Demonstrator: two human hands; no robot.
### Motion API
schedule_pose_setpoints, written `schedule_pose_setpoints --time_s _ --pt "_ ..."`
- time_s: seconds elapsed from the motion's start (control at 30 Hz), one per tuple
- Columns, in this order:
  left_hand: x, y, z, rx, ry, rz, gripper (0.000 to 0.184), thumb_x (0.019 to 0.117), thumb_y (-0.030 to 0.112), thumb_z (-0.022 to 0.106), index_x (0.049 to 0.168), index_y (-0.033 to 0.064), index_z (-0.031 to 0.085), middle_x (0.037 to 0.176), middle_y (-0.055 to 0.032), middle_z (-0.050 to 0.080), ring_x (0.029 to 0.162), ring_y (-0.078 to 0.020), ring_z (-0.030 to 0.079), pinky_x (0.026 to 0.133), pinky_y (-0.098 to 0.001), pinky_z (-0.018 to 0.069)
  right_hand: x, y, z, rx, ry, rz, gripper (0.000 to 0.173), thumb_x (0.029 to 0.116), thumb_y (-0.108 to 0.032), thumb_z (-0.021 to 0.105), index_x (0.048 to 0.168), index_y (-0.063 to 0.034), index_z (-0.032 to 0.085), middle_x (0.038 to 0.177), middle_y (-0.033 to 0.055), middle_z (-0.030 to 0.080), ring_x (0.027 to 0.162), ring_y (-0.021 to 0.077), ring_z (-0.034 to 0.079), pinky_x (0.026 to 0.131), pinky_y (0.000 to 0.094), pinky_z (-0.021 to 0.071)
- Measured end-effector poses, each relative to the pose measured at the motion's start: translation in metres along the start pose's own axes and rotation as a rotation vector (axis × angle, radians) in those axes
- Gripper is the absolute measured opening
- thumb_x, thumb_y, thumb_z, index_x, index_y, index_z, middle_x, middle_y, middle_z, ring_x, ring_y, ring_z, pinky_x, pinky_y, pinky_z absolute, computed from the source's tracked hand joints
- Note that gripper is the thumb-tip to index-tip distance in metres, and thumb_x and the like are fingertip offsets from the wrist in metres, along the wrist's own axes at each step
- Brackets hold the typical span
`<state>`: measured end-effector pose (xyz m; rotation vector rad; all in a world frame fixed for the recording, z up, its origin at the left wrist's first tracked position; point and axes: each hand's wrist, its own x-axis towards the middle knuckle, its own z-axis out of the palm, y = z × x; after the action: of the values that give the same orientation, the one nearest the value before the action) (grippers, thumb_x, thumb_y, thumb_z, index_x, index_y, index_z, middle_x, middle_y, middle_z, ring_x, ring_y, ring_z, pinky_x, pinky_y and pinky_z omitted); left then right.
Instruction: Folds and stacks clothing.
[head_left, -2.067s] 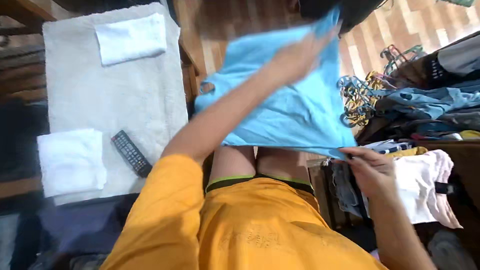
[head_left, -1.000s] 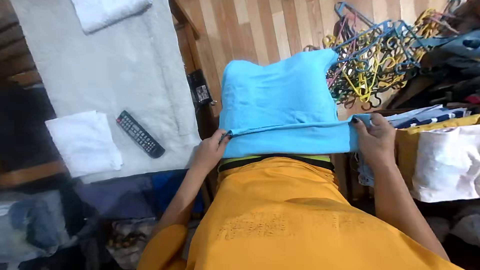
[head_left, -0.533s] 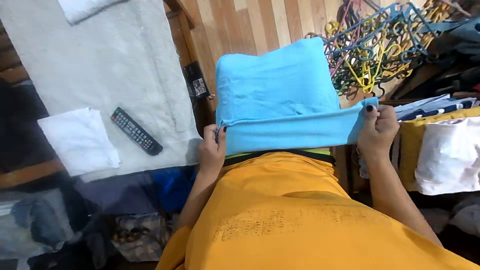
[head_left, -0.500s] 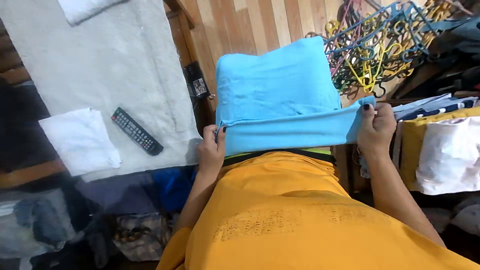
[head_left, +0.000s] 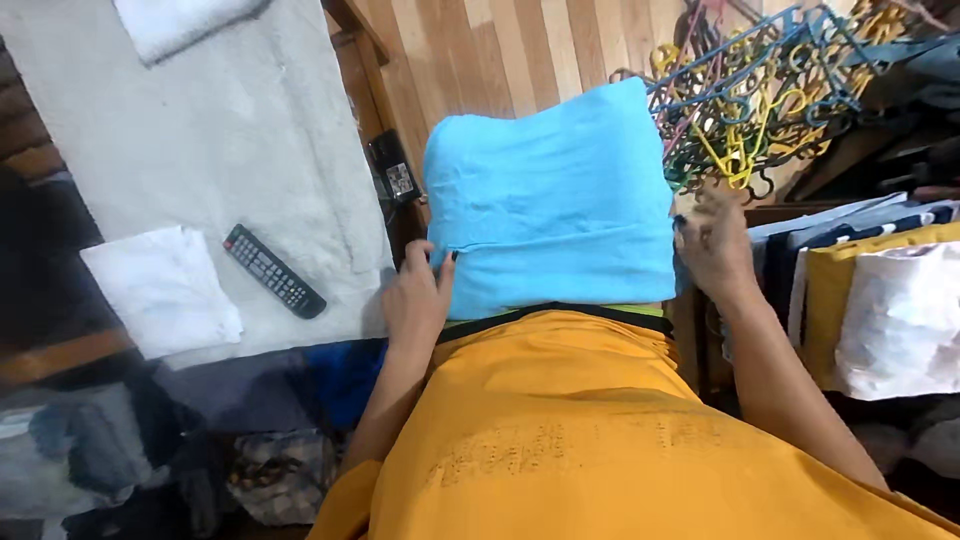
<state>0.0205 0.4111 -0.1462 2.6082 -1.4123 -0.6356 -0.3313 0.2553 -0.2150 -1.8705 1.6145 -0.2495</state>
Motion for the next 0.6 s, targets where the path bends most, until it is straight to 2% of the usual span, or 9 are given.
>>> schedule_pose_setpoints --time_s 0.03,0.1,0.2,0.23,0.3,0.37,0.4,0.43,0.6 --pt "0.002 0.008 -0.006 0.01 0.037 0.047 0.051 0.1051 0.037 0.055 0.138 -0.0016 0.055 0.117 -0.0262 0.067 0.107 -0.0469 0.066 0.086 -0.0631 0.0531 -0.001 -0.007 -0.001 0.044 0.038 -0.058 0.06 0.1087 -0.029 0.045 0.156 0.0034 0.026 0.149 0.0308 0.043 0.131 0.0418 0.053 0.108 0.0552 0.0459" --pt "0.02 0.015 -0.001 0.019 0.121 0.216 0.058 0.1041 0.04 0.052 0.148 0.0012 0.049 0.15 -0.0279 0.048 0.143 -0.0497 0.04 0.114 -0.064 0.0349 -0.002 -0.033 0.004 0.111 0.063 -0.139 0.068 0.1097 -0.036 0.039 0.16 0.0036 0.015 0.163 0.0291 0.025 0.149 0.0382 0.034 0.121 0.0504 0.0324" --pt "0.071 0.026 0.023 -0.059 0.068 0.279 0.072 0.1044 0.052 0.045 0.16 0.0075 0.034 0.166 -0.0242 0.024 0.154 -0.045 0.021 0.121 -0.0617 0.0239 0.018 -0.047 0.031 0.153 -0.019 -0.159 0.077 0.1066 -0.047 0.038 0.162 0.0028 0.017 0.167 0.0269 0.018 0.156 0.0388 0.02 0.125 0.055 0.0189" --pt "0.09 0.029 0.026 -0.129 0.008 0.215 0.078 0.1029 0.053 0.048 0.163 0.0097 0.026 0.169 -0.023 0.017 0.155 -0.0425 0.019 0.121 -0.0605 0.0254 0.028 -0.045 0.034 0.218 -0.062 -0.108 0.08 0.1061 -0.049 0.038 0.163 0.0006 0.013 0.168 0.0245 0.015 0.157 0.0342 0.017 0.127 0.0507 0.0164" --pt "0.125 0.034 0.019 -0.291 -0.081 0.058 0.086 0.1018 0.054 0.053 0.165 0.009 0.016 0.167 -0.0218 0.023 0.153 -0.037 0.029 0.12 -0.0575 0.0302 0.051 -0.047 0.03 0.42 -0.156 0.056 0.077 0.108 -0.049 0.035 0.165 -0.0047 0.007 0.17 0.0183 0.013 0.157 0.0236 0.019 0.128 0.0421 0.0184" --pt "0.149 0.037 0.009 -0.423 -0.163 -0.07 0.08 0.1024 0.055 0.052 0.16 0.0043 0.03 0.156 -0.0237 0.044 0.143 -0.0365 0.045 0.117 -0.0582 0.0354 0.071 -0.046 0.027 0.625 -0.192 0.26 0.069 0.1081 -0.056 0.03 0.163 -0.0141 0.023 0.162 0.0088 0.037 0.144 0.0143 0.043 0.118 0.039 0.0383" --pt "0.16 0.039 0.005 -0.485 -0.2 -0.136 0.074 0.1024 0.057 0.052 0.15 0.0006 0.046 0.142 -0.0262 0.056 0.133 -0.0379 0.054 0.111 -0.0592 0.0405 0.083 -0.048 0.027 0.705 -0.179 0.345 0.065 0.1075 -0.059 0.028 0.155 -0.0166 0.04 0.144 0.0061 0.055 0.126 0.0122 0.057 0.104 0.0393 0.0499" --pt "0.172 0.039 0.004 -0.533 -0.254 -0.19 0.073 0.1019 0.059 0.05 0.141 -0.0019 0.054 0.133 -0.0267 0.061 0.125 -0.0374 0.059 0.107 -0.0583 0.0446 0.095 -0.047 0.027 0.782 -0.196 0.394 0.064 0.1068 -0.062 0.025 0.149 -0.0187 0.047 0.134 0.0041 0.062 0.116 0.0112 0.062 0.098 0.0392 0.054" --pt "0.201 0.032 0.006 -0.802 -0.345 -0.168 0.047 0.1037 0.037 0.059 0.136 0.0032 0.058 0.12 -0.0179 0.067 0.106 -0.0235 0.067 0.094 -0.0436 0.0551 0.147 -0.05 0.028 1.114 -0.265 0.427 0.036 0.1108 -0.043 0.034 0.119 -0.0189 0.059 0.095 -0.0039 0.069 0.086 0.0059 0.068 0.076 0.0285 0.0592"
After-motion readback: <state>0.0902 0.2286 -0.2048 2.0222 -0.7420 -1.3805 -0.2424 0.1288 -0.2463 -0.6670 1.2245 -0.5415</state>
